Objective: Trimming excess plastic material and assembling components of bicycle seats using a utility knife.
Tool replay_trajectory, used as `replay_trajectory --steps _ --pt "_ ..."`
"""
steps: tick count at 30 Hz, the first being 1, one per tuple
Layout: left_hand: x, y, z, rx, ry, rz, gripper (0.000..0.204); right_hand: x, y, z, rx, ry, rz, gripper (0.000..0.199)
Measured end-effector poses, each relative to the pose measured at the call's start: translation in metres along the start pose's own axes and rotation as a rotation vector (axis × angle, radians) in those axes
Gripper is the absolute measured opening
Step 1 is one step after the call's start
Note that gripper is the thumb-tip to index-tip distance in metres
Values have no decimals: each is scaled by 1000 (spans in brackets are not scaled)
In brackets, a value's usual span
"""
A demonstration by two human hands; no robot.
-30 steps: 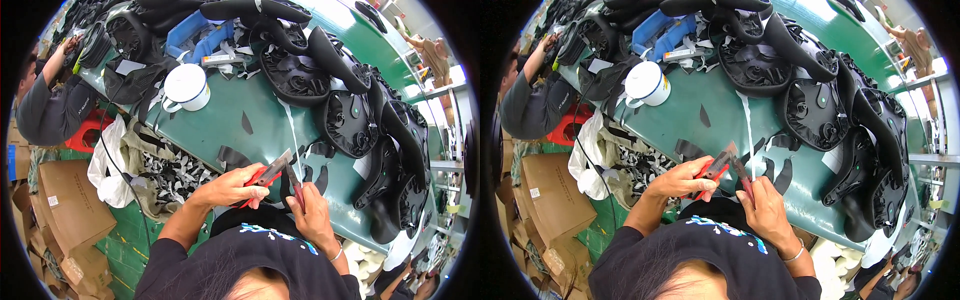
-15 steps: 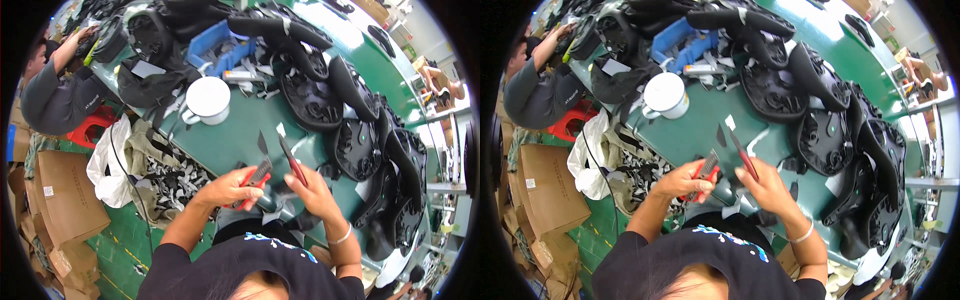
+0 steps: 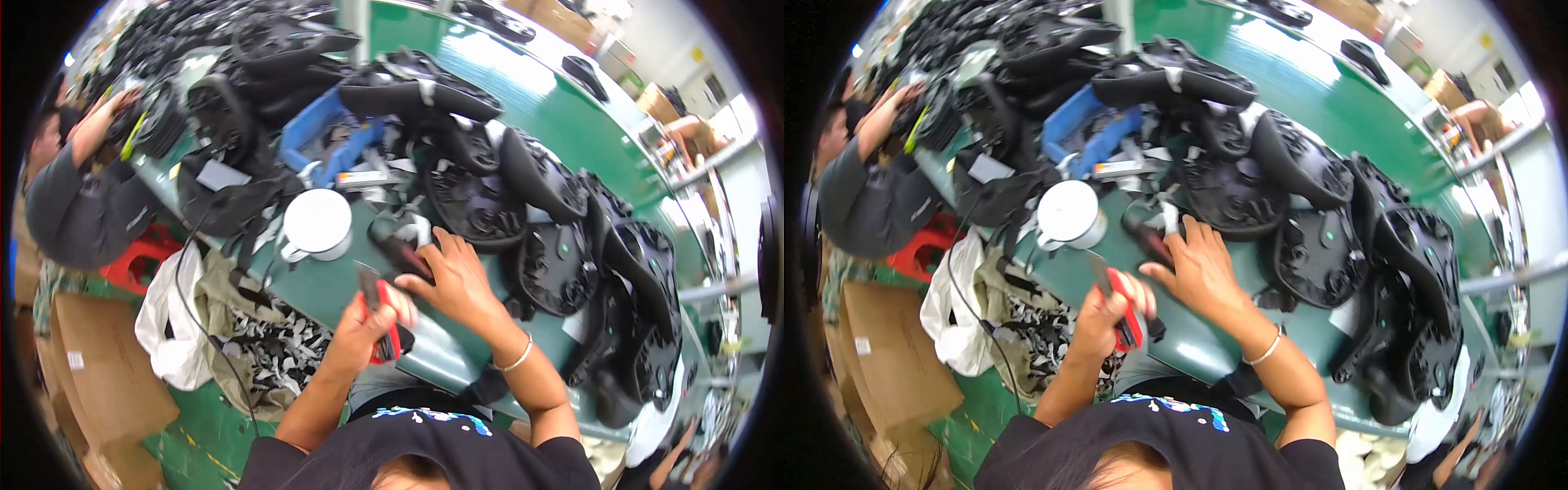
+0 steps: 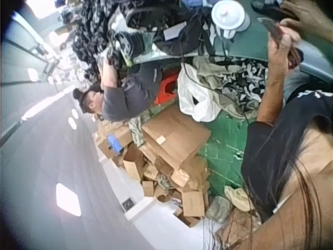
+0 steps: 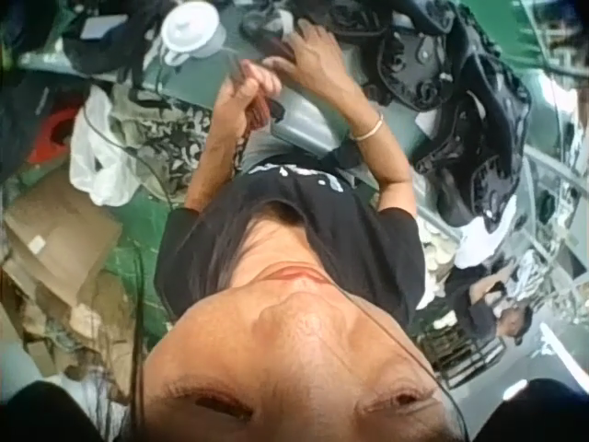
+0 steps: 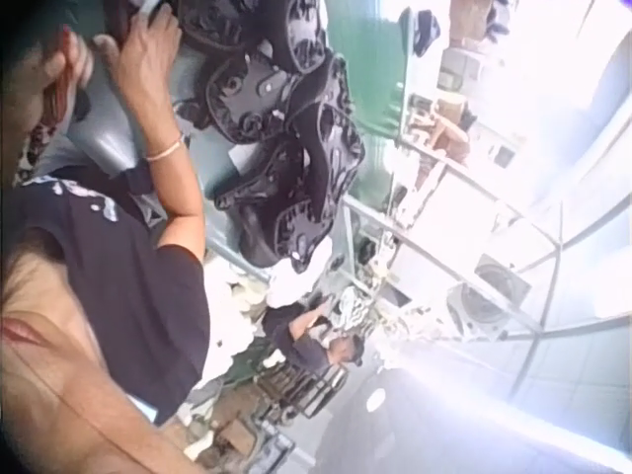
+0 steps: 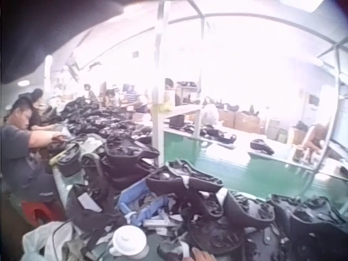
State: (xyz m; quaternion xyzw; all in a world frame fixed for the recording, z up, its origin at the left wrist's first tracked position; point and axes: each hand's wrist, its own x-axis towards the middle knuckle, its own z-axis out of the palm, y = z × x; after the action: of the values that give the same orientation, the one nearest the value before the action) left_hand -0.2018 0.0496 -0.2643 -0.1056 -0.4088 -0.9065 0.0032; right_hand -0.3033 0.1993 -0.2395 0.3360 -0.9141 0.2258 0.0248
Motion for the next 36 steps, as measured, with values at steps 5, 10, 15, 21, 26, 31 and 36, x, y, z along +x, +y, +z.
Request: replay_trajectory --steps 5,10,15,21,26,31,36 --pt "46 -32 43 -21 15 -101 56 -63 -3 -38 961 77 194 40" --pt "91 -63 80 398 10 -62 56 -85 58 -65 1202 607 503 31" --pt "126 -66 90 263 207 -52 37 -41 103 -93 1498 638 598 56" --pt "124 -71 90 159 282 -92 43 -30 126 -72 1458 697 554 23" --pt "104 -45 43 21 157 -204 69 -128 72 -77 1373 420 620 22" --pt "65 -43 59 295 123 -520 85 -217 39 -55 1174 -60 512 34" --pt "31 -31 48 315 -52 -534 84 -234 47 -52 1079 -155 342 41"
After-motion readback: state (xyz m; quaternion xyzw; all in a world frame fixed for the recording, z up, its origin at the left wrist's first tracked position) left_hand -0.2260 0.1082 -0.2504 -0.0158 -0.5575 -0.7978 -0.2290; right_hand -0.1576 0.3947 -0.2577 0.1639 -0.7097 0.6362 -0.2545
